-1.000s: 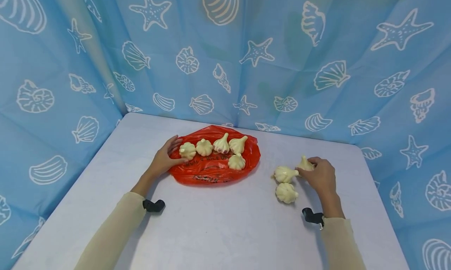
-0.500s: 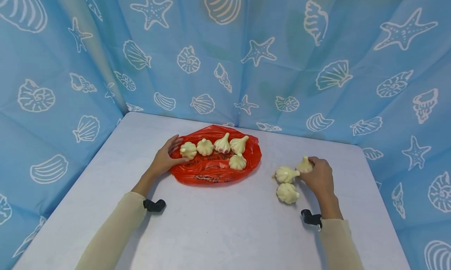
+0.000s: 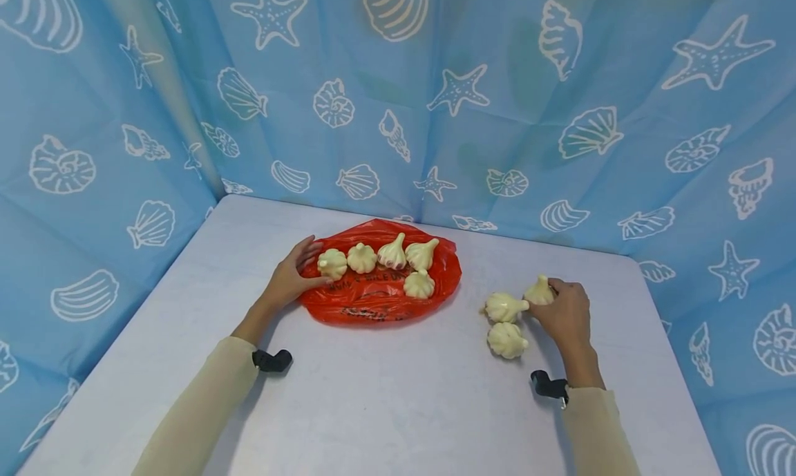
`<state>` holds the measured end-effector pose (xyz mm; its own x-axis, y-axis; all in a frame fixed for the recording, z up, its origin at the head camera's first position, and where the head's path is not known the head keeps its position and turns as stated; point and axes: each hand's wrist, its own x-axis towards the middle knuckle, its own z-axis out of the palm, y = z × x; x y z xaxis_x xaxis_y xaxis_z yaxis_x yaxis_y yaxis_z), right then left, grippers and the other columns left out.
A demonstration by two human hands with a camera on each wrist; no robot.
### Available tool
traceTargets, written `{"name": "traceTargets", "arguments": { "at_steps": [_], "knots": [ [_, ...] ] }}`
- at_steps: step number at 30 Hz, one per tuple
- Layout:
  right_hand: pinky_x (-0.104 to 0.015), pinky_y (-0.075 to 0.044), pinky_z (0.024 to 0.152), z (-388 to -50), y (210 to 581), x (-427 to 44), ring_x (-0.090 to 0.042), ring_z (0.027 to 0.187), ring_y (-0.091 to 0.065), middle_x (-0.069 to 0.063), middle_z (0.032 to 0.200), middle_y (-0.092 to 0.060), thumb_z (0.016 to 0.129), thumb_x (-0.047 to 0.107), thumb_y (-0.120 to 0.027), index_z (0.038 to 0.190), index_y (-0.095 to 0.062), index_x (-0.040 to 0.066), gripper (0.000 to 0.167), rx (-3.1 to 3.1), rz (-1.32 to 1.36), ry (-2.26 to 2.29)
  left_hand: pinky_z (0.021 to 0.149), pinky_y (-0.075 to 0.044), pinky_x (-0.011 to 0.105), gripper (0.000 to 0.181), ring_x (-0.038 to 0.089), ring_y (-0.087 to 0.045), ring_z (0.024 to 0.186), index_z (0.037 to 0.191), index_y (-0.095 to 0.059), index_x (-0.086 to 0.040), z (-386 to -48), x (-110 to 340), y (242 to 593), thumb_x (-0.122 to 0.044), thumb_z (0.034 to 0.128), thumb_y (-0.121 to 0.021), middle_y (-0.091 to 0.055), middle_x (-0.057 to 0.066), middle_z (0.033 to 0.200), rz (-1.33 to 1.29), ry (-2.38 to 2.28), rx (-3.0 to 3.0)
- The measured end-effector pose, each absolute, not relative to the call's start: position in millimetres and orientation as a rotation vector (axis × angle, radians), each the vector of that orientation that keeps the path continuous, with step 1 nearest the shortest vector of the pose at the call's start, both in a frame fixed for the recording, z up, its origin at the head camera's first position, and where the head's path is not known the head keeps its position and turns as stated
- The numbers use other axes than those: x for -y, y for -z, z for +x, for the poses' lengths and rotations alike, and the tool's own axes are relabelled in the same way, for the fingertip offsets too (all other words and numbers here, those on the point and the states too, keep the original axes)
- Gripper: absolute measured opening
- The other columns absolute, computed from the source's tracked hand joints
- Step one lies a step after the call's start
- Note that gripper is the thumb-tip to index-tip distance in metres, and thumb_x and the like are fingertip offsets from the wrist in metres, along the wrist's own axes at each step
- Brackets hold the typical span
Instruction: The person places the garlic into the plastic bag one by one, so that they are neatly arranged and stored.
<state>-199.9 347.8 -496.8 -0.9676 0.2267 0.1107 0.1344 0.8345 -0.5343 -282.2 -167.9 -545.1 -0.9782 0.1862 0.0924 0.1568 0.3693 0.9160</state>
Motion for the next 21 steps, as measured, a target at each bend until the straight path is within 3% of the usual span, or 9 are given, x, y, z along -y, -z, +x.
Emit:
{"name": "traceTargets", "arguments": {
  "at_steps": [9,16,21],
  "knots": [
    [-0.062,-0.044,0.087,-198,491,-348,-0.048,0.104,-0.051,-0.036,0.114,-0.053,0.080,0.023,-0.079,0.126,-0.051,-0.019,0.068,2.810,-0.250,-0.845,0.109,-0.037,0.043,0.109,0.021,-0.041,0.136,0.155,-0.024,-0.017,-283,167,545,-0.047,0.0699,-0.085,-0.044,-0.001,0.148,0.312,-1.704,-2.583],
    [-0.059,-0.047,0.092,-198,486,-349,-0.045,0.111,-0.050,-0.032,0.123,-0.052,0.083,0.039,-0.076,0.133,-0.047,-0.013,0.078,2.773,-0.299,-0.935,0.109,-0.038,0.043,0.111,0.019,-0.040,0.136,0.155,-0.024,-0.017,-284,167,546,-0.051,0.0688,-0.085,-0.044,-0.003,0.148,0.287,-1.700,-2.587],
    [-0.055,-0.050,0.085,-197,477,-346,-0.044,0.109,-0.051,-0.030,0.121,-0.053,0.082,0.043,-0.076,0.133,-0.047,-0.012,0.080,2.710,-0.271,-0.953,0.109,-0.037,0.044,0.111,0.020,-0.040,0.137,0.155,-0.023,-0.016,-283,167,545,-0.049,0.0691,-0.085,-0.044,-0.001,0.148,0.295,-1.703,-2.585]
  ]
}}
